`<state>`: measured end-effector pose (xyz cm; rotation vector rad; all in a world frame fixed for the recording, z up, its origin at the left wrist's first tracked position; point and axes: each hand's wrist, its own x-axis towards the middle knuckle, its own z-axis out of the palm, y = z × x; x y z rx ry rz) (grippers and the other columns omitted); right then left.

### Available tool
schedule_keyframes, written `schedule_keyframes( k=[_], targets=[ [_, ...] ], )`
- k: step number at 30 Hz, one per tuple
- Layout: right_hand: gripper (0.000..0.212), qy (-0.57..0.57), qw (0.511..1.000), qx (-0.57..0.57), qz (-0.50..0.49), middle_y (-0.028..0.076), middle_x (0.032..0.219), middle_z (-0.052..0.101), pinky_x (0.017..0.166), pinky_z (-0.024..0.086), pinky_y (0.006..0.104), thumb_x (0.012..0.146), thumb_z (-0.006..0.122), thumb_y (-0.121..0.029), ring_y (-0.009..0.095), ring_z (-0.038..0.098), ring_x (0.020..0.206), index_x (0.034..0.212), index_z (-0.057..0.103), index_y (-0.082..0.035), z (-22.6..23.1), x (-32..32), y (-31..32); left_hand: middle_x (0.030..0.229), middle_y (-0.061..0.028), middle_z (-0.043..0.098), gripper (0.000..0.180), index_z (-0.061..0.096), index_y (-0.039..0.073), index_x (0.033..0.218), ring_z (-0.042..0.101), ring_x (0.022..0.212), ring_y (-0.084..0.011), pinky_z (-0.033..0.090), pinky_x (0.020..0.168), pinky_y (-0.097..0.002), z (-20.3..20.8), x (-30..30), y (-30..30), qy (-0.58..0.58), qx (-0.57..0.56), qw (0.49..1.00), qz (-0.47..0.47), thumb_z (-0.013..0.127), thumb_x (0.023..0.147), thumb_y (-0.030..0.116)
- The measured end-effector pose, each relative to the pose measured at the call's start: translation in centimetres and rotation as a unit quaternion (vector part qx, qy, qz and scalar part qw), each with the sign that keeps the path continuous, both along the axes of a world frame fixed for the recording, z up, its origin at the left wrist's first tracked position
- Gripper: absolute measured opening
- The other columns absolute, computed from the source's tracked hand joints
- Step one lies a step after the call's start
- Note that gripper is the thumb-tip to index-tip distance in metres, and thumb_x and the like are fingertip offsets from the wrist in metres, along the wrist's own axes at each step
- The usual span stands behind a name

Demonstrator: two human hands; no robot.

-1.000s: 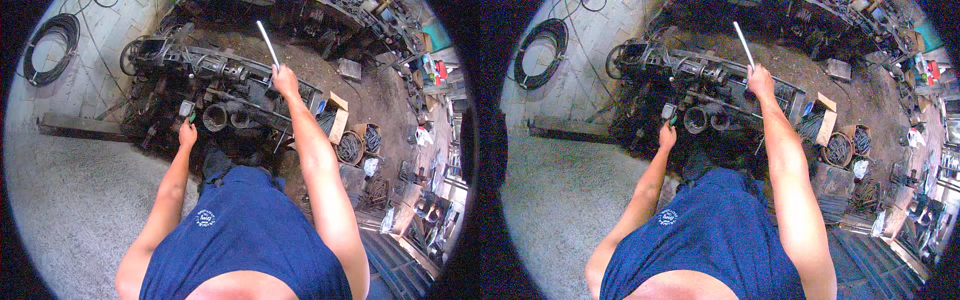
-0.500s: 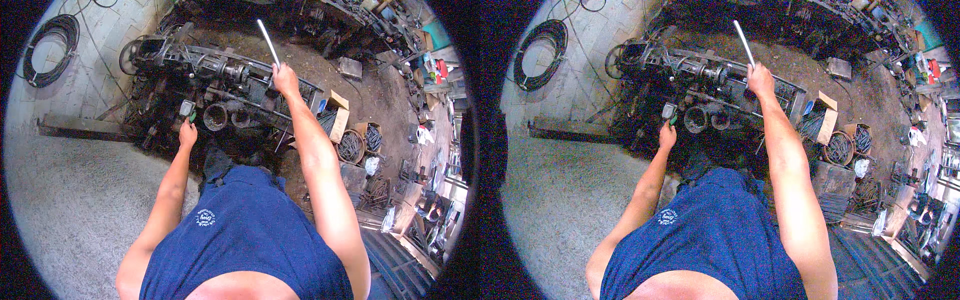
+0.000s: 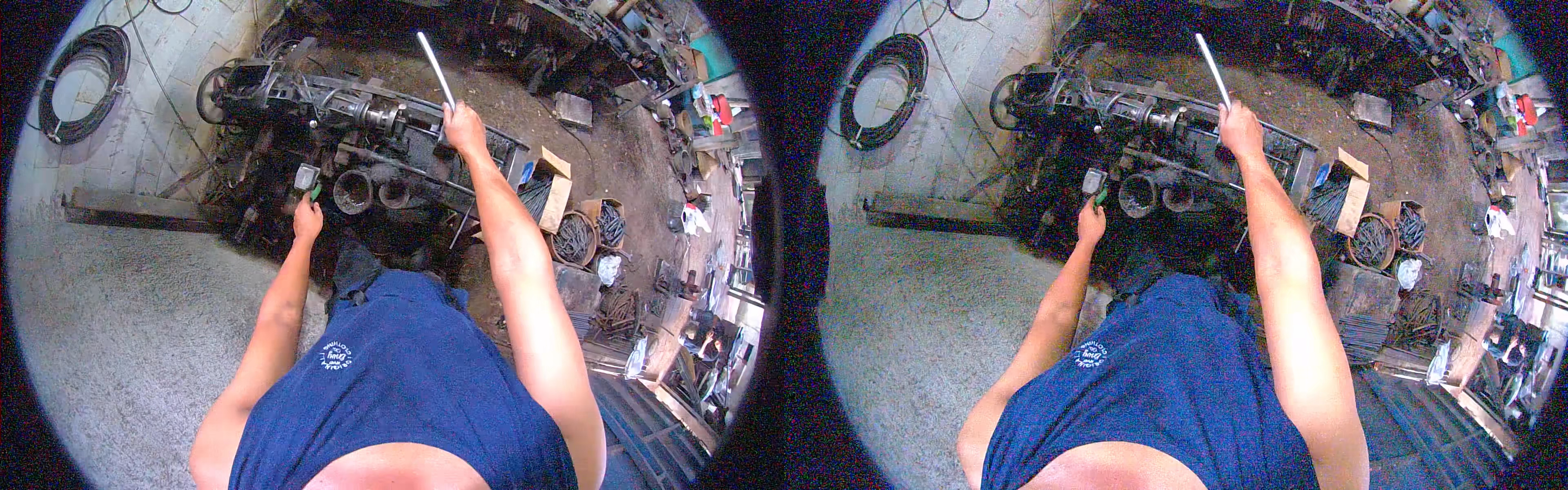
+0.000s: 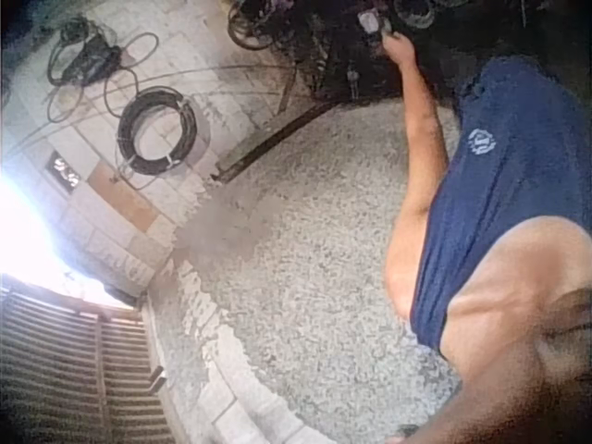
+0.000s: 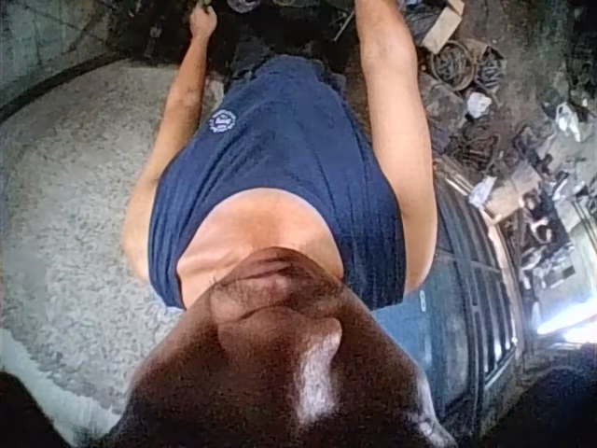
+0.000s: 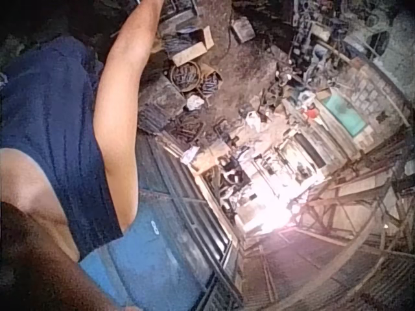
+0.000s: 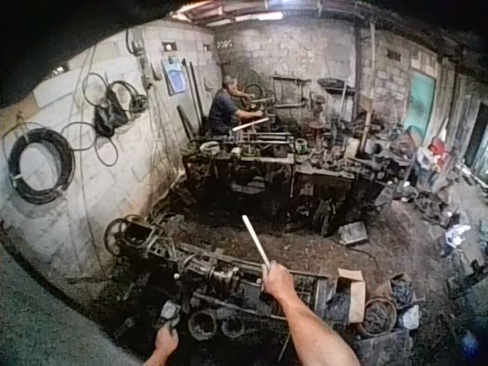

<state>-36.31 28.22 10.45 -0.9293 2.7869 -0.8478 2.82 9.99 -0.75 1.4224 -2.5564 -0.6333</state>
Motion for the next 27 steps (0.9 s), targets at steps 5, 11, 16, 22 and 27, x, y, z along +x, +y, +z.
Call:
schedule_keyframes(
  k=[5, 11, 16, 22, 27],
  targets=[
    [0.043, -0.006, 1.000, -0.001, -0.013, 0.026, 0.093, 0.065, 0.079, 0.051, 0.0531, 0.095, 0.045, -0.038, 0.044, 0.064, 0.087, 0.097, 0.059, 0.002, 0.2, 0.0, 0.5, 0.108, -0.0223, 0.063, 0.047, 0.049, 0.000, 0.130, 0.060, 0.099, -0.0383, 0.048, 0.085, -0.0462, 0.9, -0.8, 0.3, -0.014, 0.065, 0.998, 0.022, 0.057, 0.087, 0.019],
    [0.045, -0.012, 1.000, -0.009, -0.012, 0.029, 0.091, 0.064, 0.080, 0.049, 0.0525, 0.096, 0.045, -0.038, 0.045, 0.062, 0.088, 0.094, 0.061, 0.004, 0.8, 0.3, 0.4, 0.103, -0.0201, 0.064, 0.049, 0.049, 0.004, 0.132, 0.061, 0.096, -0.0371, 0.049, 0.084, -0.0461, 0.4, -0.3, 0.2, -0.016, 0.034, 0.999, 0.017, 0.059, 0.086, 0.020],
    [0.045, -0.010, 1.000, -0.012, -0.011, 0.028, 0.092, 0.064, 0.080, 0.049, 0.0525, 0.096, 0.045, -0.038, 0.044, 0.062, 0.088, 0.094, 0.061, 0.004, 0.7, 0.3, 0.3, 0.101, -0.0205, 0.064, 0.046, 0.051, 0.005, 0.129, 0.061, 0.096, -0.0378, 0.048, 0.085, -0.0464, 1.1, -0.8, 0.2, -0.029, 0.054, 0.998, 0.022, 0.059, 0.086, 0.019],
    [0.044, -0.014, 1.000, -0.010, -0.007, 0.029, 0.091, 0.064, 0.079, 0.049, 0.0526, 0.096, 0.045, -0.037, 0.045, 0.062, 0.088, 0.095, 0.059, 0.004, 0.7, 0.3, -0.1, 0.101, -0.0217, 0.064, 0.042, 0.052, 0.004, 0.125, 0.060, 0.097, -0.0406, 0.048, 0.083, -0.0477, 1.1, -0.6, 0.2, 0.001, 0.034, 0.999, 0.003, 0.059, 0.085, 0.016],
    [0.044, -0.011, 1.000, -0.012, -0.006, 0.029, 0.092, 0.064, 0.079, 0.049, 0.0529, 0.096, 0.045, -0.038, 0.045, 0.062, 0.088, 0.096, 0.058, 0.005, 0.5, 0.2, 0.2, 0.102, -0.0218, 0.064, 0.041, 0.053, 0.004, 0.123, 0.060, 0.097, -0.0401, 0.048, 0.083, -0.0476, 1.9, -1.0, 0.7, -0.010, 0.041, 0.999, 0.019, 0.059, 0.085, 0.016]
  ],
)
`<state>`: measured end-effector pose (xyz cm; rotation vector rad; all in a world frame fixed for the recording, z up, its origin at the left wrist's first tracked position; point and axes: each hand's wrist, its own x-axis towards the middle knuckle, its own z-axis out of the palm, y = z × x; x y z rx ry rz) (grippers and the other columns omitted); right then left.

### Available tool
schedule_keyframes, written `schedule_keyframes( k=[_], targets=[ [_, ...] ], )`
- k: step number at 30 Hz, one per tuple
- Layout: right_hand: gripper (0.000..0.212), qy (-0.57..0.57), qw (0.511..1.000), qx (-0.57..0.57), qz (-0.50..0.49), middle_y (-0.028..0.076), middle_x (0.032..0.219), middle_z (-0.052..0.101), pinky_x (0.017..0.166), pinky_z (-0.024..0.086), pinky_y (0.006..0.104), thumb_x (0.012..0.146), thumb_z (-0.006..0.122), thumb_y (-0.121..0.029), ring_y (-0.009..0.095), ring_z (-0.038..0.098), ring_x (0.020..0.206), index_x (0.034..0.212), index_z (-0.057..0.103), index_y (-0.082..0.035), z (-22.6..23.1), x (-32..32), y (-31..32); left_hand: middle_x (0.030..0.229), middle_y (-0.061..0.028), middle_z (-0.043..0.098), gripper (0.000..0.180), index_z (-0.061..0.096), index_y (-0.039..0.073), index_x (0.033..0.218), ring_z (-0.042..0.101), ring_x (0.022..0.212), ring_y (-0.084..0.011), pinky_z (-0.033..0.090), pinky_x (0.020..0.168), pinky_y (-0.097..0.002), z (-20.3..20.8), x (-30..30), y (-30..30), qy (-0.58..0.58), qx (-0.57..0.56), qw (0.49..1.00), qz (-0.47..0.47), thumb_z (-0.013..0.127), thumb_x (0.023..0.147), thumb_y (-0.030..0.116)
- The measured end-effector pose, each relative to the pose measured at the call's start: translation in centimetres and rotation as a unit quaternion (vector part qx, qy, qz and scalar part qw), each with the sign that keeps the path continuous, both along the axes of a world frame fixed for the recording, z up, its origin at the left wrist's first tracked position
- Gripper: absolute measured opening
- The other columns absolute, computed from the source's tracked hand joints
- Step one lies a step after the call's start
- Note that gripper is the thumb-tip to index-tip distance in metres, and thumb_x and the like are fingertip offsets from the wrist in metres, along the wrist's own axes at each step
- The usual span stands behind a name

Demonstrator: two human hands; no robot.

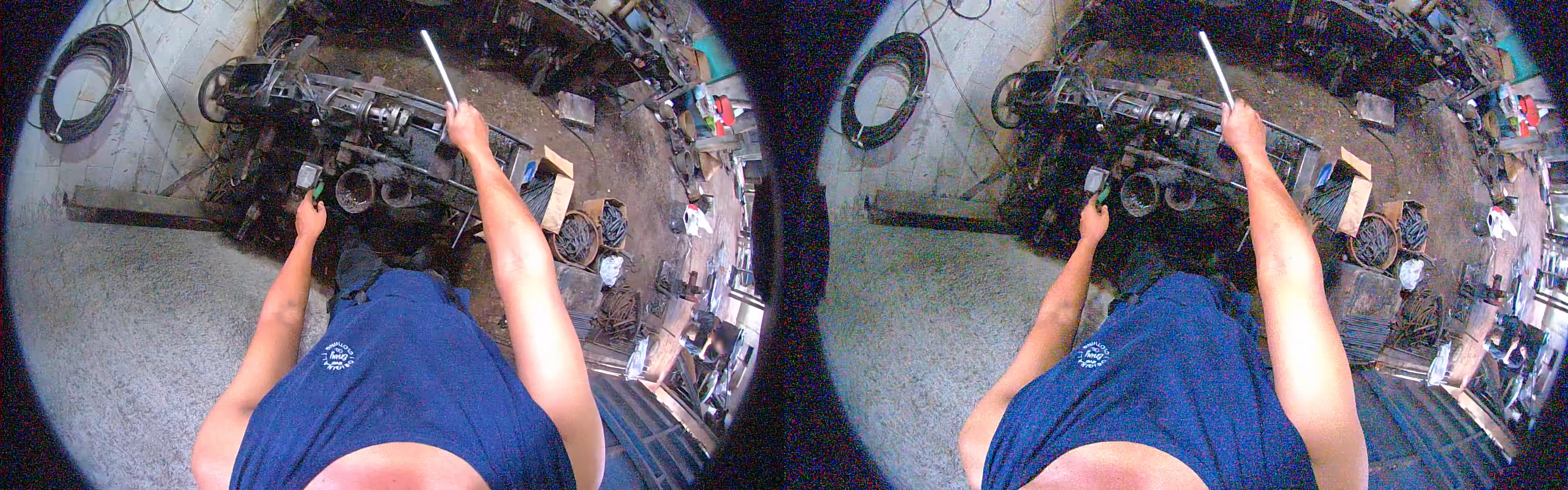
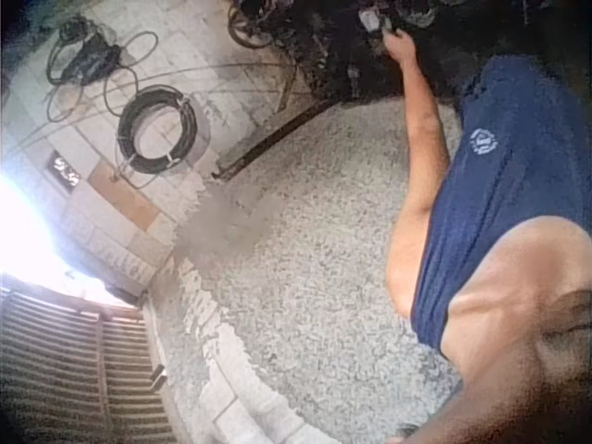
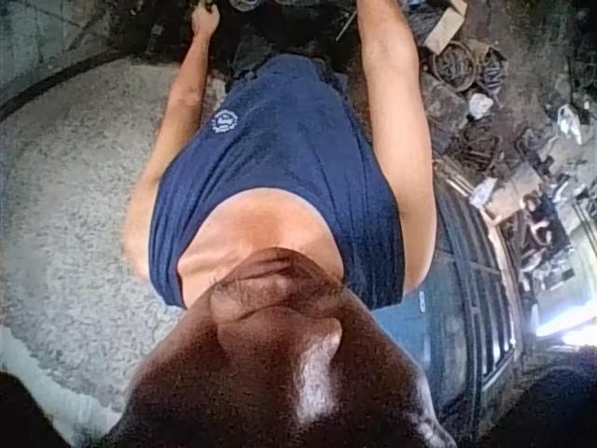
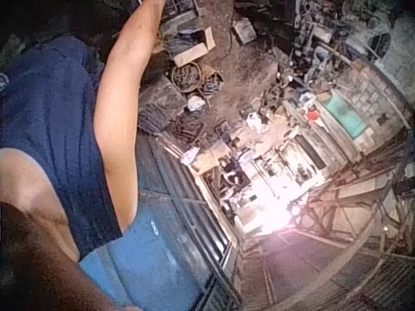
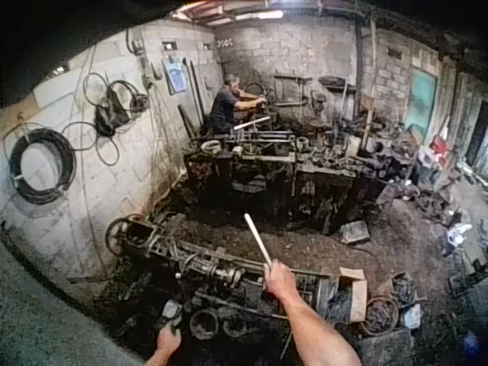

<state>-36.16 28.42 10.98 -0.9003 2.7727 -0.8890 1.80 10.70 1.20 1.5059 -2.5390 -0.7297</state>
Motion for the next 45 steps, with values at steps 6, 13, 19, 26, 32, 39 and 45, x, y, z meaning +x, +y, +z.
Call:
schedule_keyframes(
  k=[6, 13, 19, 26, 32, 39, 45],
  targets=[
    [0.045, -0.001, 1.000, 0.015, 0.000, 0.029, 0.091, 0.064, 0.079, 0.049, 0.0525, 0.096, 0.045, -0.038, 0.045, 0.062, 0.088, 0.098, 0.058, 0.005, 0.4, 0.1, 0.1, 0.100, -0.0212, 0.064, 0.041, 0.053, 0.003, 0.123, 0.060, 0.095, -0.0399, 0.048, 0.082, -0.0477, -0.4, 0.1, -0.2, -0.003, -0.003, 1.000, 0.004, 0.059, 0.085, 0.017],
    [0.045, 0.004, 1.000, 0.001, -0.001, 0.029, 0.088, 0.064, 0.078, 0.049, 0.0532, 0.096, 0.045, -0.039, 0.046, 0.062, 0.086, 0.096, 0.059, 0.004, -0.3, -0.2, 0.1, 0.095, -0.0203, 0.065, 0.038, 0.054, 0.001, 0.119, 0.062, 0.091, -0.0393, 0.049, 0.079, -0.0468, 0.4, -0.4, 0.2, 0.003, 0.016, 1.000, -0.004, 0.060, 0.085, 0.018],
    [0.045, 0.011, 1.000, -0.006, -0.007, 0.029, 0.088, 0.064, 0.078, 0.049, 0.0531, 0.096, 0.045, -0.039, 0.046, 0.062, 0.085, 0.094, 0.060, 0.003, -0.6, -0.1, -0.3, 0.094, -0.0197, 0.064, 0.039, 0.053, 0.001, 0.120, 0.062, 0.089, -0.0384, 0.049, 0.078, -0.0465, 0.7, -0.3, 0.2, 0.002, 0.002, 1.000, -0.004, 0.059, 0.085, 0.017],
    [0.045, -0.007, 1.000, 0.014, -0.015, 0.028, 0.091, 0.064, 0.080, 0.048, 0.0526, 0.096, 0.045, -0.040, 0.045, 0.062, 0.089, 0.094, 0.059, 0.003, -0.3, 0.0, -0.3, 0.099, -0.0194, 0.063, 0.043, 0.051, 0.004, 0.126, 0.061, 0.092, -0.0380, 0.049, 0.080, -0.0458, -0.8, 0.4, -0.5, -0.008, 0.010, 1.000, -0.008, 0.059, 0.085, 0.016],
    [0.046, -0.001, 1.000, -0.002, -0.015, 0.028, 0.091, 0.064, 0.079, 0.048, 0.0528, 0.095, 0.045, -0.041, 0.045, 0.062, 0.088, 0.094, 0.060, 0.003, -0.5, 0.0, -0.4, 0.099, -0.0192, 0.064, 0.044, 0.051, 0.003, 0.126, 0.061, 0.092, -0.0374, 0.049, 0.081, -0.0455, -0.7, 0.4, -0.4, 0.004, 0.008, 1.000, -0.005, 0.060, 0.085, 0.015],
    [0.045, 0.000, 1.000, -0.011, -0.015, 0.028, 0.091, 0.064, 0.081, 0.047, 0.0529, 0.095, 0.046, -0.040, 0.045, 0.061, 0.089, 0.095, 0.061, 0.002, -0.8, -0.1, -0.6, 0.101, -0.0192, 0.064, 0.046, 0.050, 0.004, 0.128, 0.062, 0.094, -0.0369, 0.049, 0.082, -0.0449, -0.4, 0.2, -0.1, 0.007, -0.013, 1.000, -0.010, 0.060, 0.086, 0.017],
    [0.044, -0.004, 1.000, -0.019, -0.011, 0.027, 0.091, 0.065, 0.080, 0.048, 0.0529, 0.095, 0.046, -0.040, 0.045, 0.061, 0.089, 0.095, 0.060, 0.002, -0.4, 0.1, -0.4, 0.102, -0.0191, 0.064, 0.047, 0.050, 0.003, 0.129, 0.062, 0.094, -0.0370, 0.049, 0.082, -0.0448, -0.8, 0.3, -0.4, -0.005, -0.014, 1.000, -0.006, 0.060, 0.086, 0.017]
  ],
)
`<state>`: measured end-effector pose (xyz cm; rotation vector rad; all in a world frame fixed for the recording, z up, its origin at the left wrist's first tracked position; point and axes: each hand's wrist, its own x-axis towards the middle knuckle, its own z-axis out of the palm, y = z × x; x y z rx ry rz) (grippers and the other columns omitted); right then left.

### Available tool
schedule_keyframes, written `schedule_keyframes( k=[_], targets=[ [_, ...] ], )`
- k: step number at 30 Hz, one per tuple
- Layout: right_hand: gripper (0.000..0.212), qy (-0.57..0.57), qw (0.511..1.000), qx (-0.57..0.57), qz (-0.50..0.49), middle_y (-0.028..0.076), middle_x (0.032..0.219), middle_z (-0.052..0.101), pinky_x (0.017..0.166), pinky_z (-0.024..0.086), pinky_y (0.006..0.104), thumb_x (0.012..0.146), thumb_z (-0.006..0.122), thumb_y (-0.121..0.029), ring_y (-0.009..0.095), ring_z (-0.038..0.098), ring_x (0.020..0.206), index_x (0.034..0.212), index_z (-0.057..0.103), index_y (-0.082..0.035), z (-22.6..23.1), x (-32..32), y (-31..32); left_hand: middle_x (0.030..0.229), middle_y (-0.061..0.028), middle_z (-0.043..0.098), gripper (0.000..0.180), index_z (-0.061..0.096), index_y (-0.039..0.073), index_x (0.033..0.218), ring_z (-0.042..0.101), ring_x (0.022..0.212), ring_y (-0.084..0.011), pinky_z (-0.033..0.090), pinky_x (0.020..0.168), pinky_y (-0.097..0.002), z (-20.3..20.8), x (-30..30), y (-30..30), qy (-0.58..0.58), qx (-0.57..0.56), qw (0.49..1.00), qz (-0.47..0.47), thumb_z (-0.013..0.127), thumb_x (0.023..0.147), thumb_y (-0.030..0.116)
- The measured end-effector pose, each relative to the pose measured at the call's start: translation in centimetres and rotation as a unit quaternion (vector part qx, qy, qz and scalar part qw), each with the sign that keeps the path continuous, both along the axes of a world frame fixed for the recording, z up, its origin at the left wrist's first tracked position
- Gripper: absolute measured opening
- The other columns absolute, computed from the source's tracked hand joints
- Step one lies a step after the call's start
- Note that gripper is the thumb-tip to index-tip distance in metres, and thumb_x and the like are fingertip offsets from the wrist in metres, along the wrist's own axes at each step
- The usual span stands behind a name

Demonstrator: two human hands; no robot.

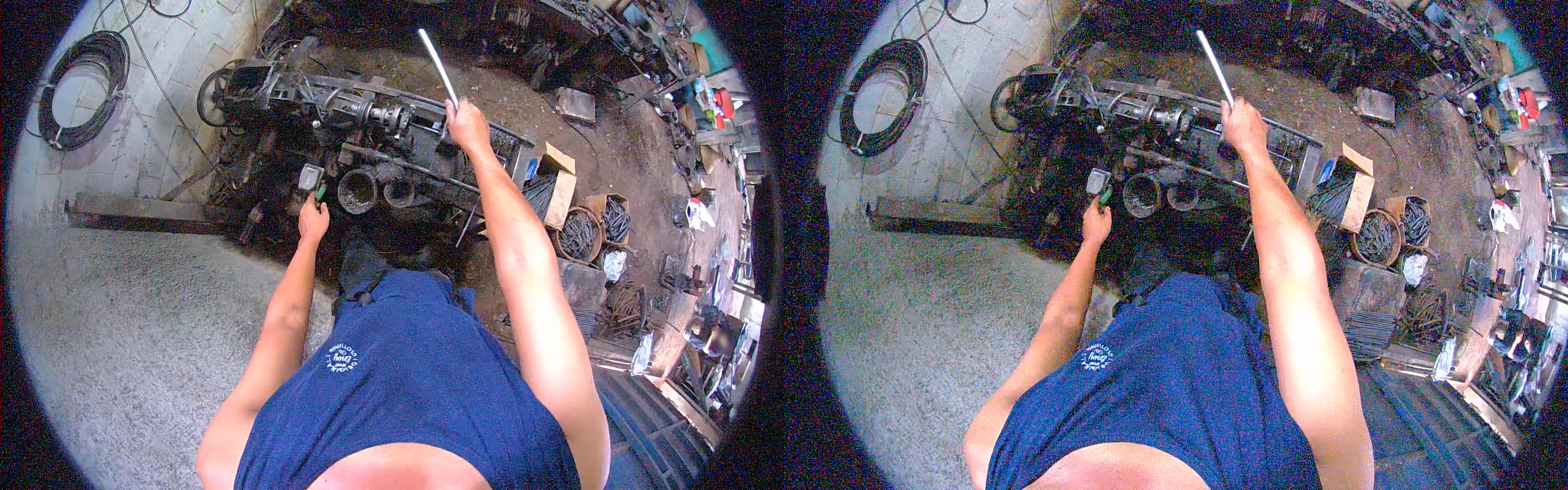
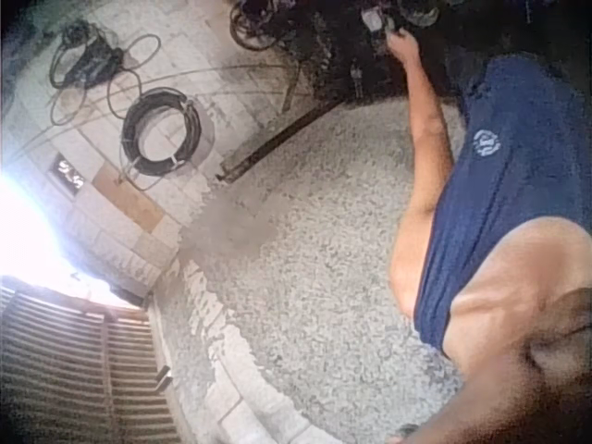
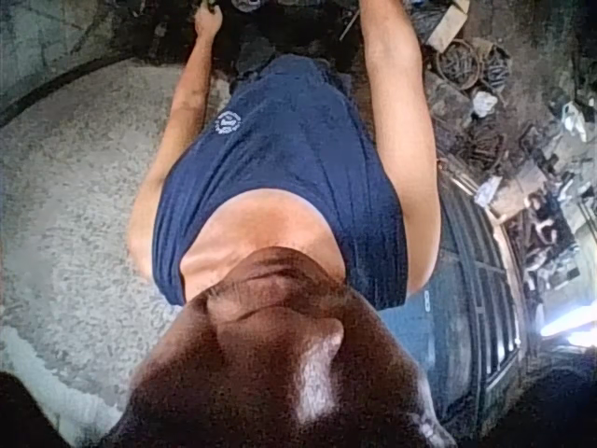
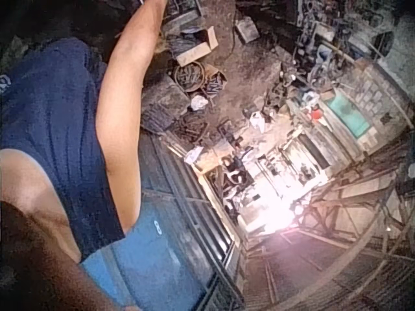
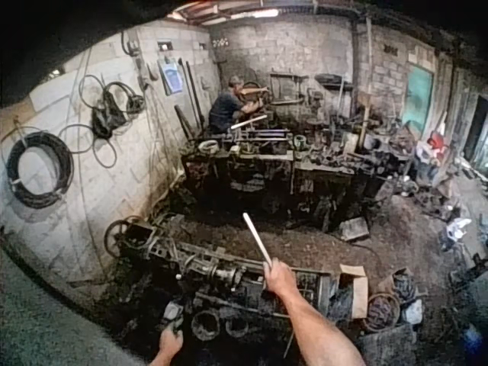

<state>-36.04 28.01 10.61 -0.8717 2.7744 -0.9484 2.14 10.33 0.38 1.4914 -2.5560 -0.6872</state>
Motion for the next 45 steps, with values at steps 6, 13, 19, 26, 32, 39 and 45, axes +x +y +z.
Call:
schedule_keyframes(
  k=[6, 13, 19, 26, 32, 39, 45],
  targets=[
    [0.045, -0.006, 1.000, 0.013, 0.004, 0.027, 0.091, 0.064, 0.079, 0.048, 0.0533, 0.095, 0.045, -0.040, 0.046, 0.061, 0.089, 0.095, 0.059, 0.002, 0.4, -0.1, 0.1, 0.097, -0.0190, 0.065, 0.043, 0.052, 0.004, 0.126, 0.062, 0.091, -0.0374, 0.049, 0.080, -0.0453, 0.9, -0.4, 0.3, 0.009, -0.005, 1.000, -0.011, 0.060, 0.085, 0.016],
    [0.044, 0.000, 1.000, 0.012, 0.010, 0.029, 0.089, 0.064, 0.078, 0.048, 0.0535, 0.095, 0.047, -0.039, 0.046, 0.062, 0.087, 0.093, 0.060, 0.003, -0.2, -0.3, -0.2, 0.094, -0.0188, 0.065, 0.041, 0.053, 0.005, 0.124, 0.062, 0.087, -0.0376, 0.050, 0.078, -0.0460, 0.9, -0.5, 0.3, 0.020, 0.015, 1.000, -0.002, 0.060, 0.085, 0.016],
    [0.044, 0.007, 1.000, -0.003, 0.008, 0.029, 0.086, 0.064, 0.078, 0.048, 0.0537, 0.095, 0.047, -0.038, 0.046, 0.062, 0.084, 0.093, 0.060, 0.004, 0.2, 0.1, -0.4, 0.095, -0.0196, 0.065, 0.045, 0.052, 0.001, 0.126, 0.062, 0.089, -0.0376, 0.049, 0.078, -0.0459, -0.4, 0.2, -0.3, 0.017, 0.008, 1.000, 0.001, 0.061, 0.084, 0.016],
    [0.045, 0.003, 1.000, -0.008, 0.005, 0.029, 0.089, 0.064, 0.078, 0.048, 0.0539, 0.095, 0.047, -0.039, 0.046, 0.062, 0.086, 0.093, 0.060, 0.004, 0.1, -0.1, 0.0, 0.096, -0.0211, 0.065, 0.045, 0.052, 0.000, 0.125, 0.062, 0.090, -0.0386, 0.049, 0.080, -0.0456, 0.3, -0.4, 0.0, 0.017, -0.001, 1.000, -0.015, 0.061, 0.084, 0.016],
    [0.045, 0.004, 1.000, -0.009, 0.009, 0.029, 0.090, 0.064, 0.079, 0.048, 0.0540, 0.095, 0.046, -0.039, 0.046, 0.062, 0.087, 0.093, 0.060, 0.003, 0.1, 0.0, -0.3, 0.100, -0.0228, 0.064, 0.045, 0.052, -0.001, 0.125, 0.062, 0.092, -0.0389, 0.050, 0.080, -0.0449, 0.3, -0.1, 0.1, 0.016, 0.008, 1.000, -0.002, 0.061, 0.084, 0.016],
    [0.045, 0.008, 1.000, 0.000, 0.014, 0.028, 0.089, 0.064, 0.077, 0.049, 0.0536, 0.095, 0.046, -0.039, 0.046, 0.062, 0.086, 0.091, 0.060, 0.003, 0.3, 0.2, -0.3, 0.100, -0.0216, 0.065, 0.047, 0.050, 0.000, 0.128, 0.063, 0.092, -0.0371, 0.050, 0.081, -0.0444, 1.0, -0.4, 0.3, 0.006, 0.032, 0.999, 0.001, 0.061, 0.085, 0.016],
    [0.044, 0.013, 1.000, 0.003, 0.003, 0.027, 0.090, 0.064, 0.076, 0.049, 0.0532, 0.096, 0.046, -0.039, 0.045, 0.062, 0.086, 0.093, 0.059, 0.003, -0.2, 0.0, 0.0, 0.101, -0.0206, 0.065, 0.047, 0.050, 0.001, 0.129, 0.063, 0.092, -0.0362, 0.050, 0.081, -0.0441, 1.4, -0.7, 0.3, 0.000, 0.033, 0.999, 0.004, 0.060, 0.086, 0.017]
  ],
)
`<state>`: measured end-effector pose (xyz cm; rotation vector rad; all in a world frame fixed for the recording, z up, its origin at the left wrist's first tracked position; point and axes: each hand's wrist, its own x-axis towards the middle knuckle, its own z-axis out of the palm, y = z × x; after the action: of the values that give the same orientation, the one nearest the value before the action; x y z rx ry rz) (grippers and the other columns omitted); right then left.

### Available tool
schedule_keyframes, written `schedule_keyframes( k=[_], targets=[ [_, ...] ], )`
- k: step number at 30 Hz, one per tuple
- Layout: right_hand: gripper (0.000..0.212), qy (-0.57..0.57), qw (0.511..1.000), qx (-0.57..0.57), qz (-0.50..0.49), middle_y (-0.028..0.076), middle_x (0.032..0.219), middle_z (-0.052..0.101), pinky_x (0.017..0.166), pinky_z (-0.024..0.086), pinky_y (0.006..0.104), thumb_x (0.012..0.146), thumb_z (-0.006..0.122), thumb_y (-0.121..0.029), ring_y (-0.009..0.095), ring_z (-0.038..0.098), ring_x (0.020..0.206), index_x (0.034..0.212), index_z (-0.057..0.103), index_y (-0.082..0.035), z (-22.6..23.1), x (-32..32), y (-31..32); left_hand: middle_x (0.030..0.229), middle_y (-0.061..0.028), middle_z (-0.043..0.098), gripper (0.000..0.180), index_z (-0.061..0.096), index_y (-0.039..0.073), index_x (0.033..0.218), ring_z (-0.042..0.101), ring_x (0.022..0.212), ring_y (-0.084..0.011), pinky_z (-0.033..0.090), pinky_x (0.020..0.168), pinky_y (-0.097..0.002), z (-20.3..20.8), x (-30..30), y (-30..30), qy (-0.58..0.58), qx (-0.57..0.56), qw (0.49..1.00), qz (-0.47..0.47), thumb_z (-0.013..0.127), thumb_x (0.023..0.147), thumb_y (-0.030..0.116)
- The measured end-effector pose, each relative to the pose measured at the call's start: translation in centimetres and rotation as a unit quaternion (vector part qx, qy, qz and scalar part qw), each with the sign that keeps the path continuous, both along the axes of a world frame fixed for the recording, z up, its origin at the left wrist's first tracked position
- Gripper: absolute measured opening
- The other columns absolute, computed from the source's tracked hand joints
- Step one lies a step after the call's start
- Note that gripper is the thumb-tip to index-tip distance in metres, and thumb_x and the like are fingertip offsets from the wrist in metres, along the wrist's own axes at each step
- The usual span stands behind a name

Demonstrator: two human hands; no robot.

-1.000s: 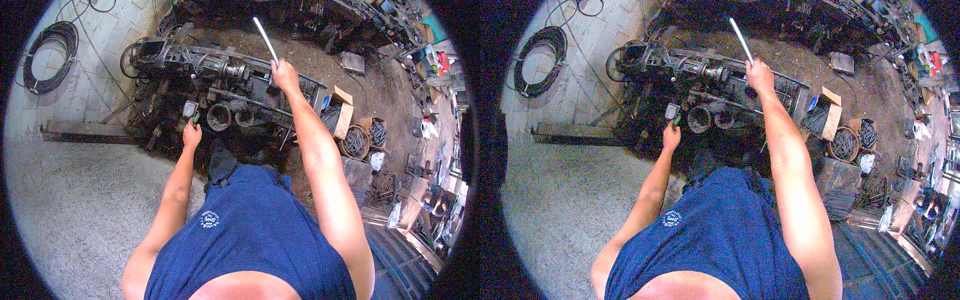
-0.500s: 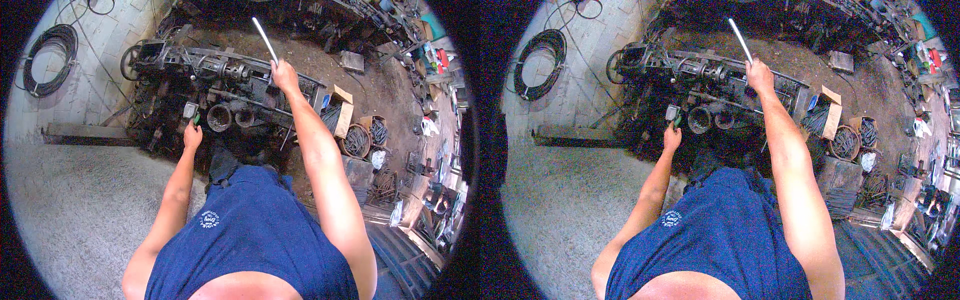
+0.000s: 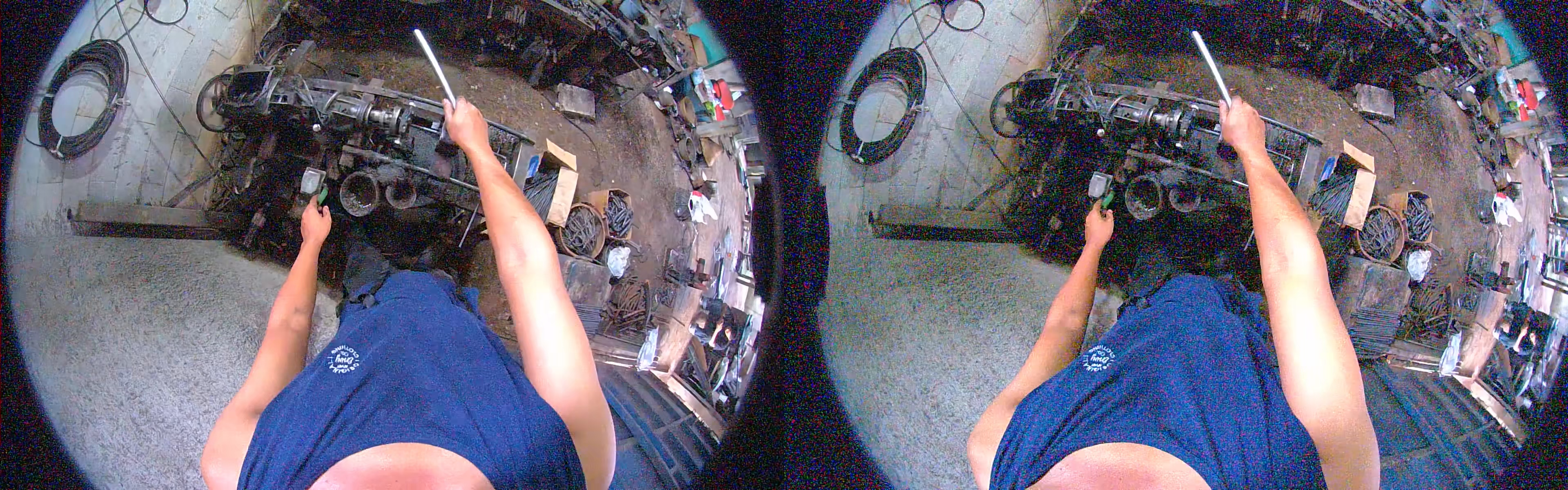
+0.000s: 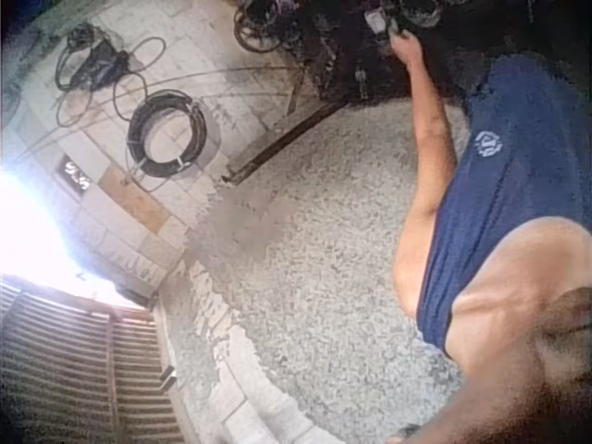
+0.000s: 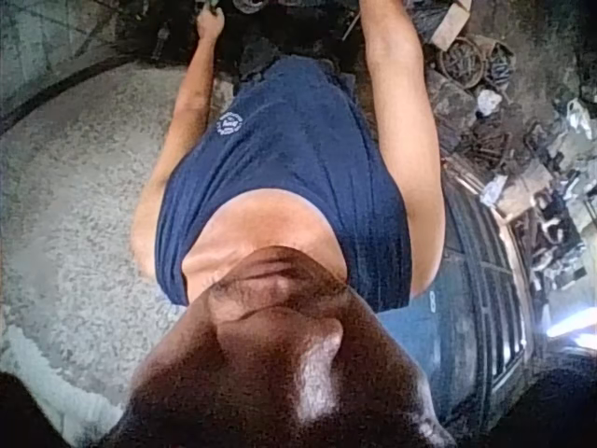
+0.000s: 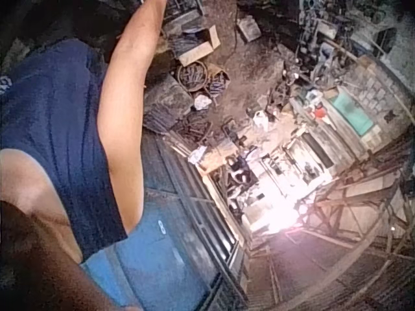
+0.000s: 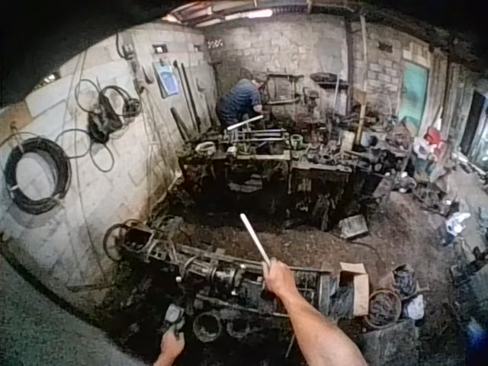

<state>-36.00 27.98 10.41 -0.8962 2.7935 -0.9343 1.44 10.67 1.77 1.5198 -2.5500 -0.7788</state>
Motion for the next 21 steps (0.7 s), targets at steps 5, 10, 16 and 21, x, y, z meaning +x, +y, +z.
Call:
schedule_keyframes(
  k=[5, 10, 16, 21],
  targets=[
    [0.043, -0.014, 1.000, -0.003, 0.006, 0.027, 0.091, 0.064, 0.077, 0.049, 0.0527, 0.096, 0.046, -0.039, 0.045, 0.062, 0.086, 0.094, 0.059, 0.002, 0.4, 0.1, -0.3, 0.101, -0.0217, 0.065, 0.047, 0.050, 0.001, 0.130, 0.063, 0.092, -0.0365, 0.050, 0.081, -0.0447, -1.0, 0.8, -0.5, -0.004, -0.018, 1.000, -0.006, 0.059, 0.086, 0.016],
    [0.044, -0.009, 1.000, -0.002, 0.003, 0.027, 0.088, 0.064, 0.077, 0.049, 0.0531, 0.095, 0.046, -0.039, 0.045, 0.062, 0.085, 0.091, 0.060, 0.002, -0.2, -0.3, -0.3, 0.099, -0.0224, 0.065, 0.046, 0.050, 0.001, 0.129, 0.063, 0.092, -0.0382, 0.049, 0.081, -0.0453, -0.8, 0.5, -0.2, 0.015, -0.045, 0.998, -0.029, 0.059, 0.086, 0.017],
    [0.045, -0.009, 1.000, 0.016, 0.014, 0.025, 0.093, 0.065, 0.078, 0.051, 0.0520, 0.096, 0.045, -0.041, 0.042, 0.064, 0.088, 0.097, 0.060, 0.002, 0.2, 0.0, -0.7, 0.098, -0.0226, 0.064, 0.046, 0.050, 0.001, 0.129, 0.063, 0.092, -0.0388, 0.049, 0.081, -0.0456, -1.1, 0.8, -0.4, 0.007, -0.035, 0.999, -0.009, 0.058, 0.086, 0.015],
    [0.043, -0.009, 1.000, -0.008, 0.005, 0.027, 0.090, 0.064, 0.077, 0.048, 0.0534, 0.095, 0.047, -0.039, 0.045, 0.062, 0.088, 0.093, 0.058, 0.003, 0.1, -0.1, -0.2, 0.100, -0.0229, 0.064, 0.046, 0.050, 0.001, 0.129, 0.063, 0.092, -0.0384, 0.049, 0.081, -0.0453, -0.4, 0.3, -0.2, 0.010, -0.004, 1.000, -0.008, 0.058, 0.087, 0.015]
  ],
)
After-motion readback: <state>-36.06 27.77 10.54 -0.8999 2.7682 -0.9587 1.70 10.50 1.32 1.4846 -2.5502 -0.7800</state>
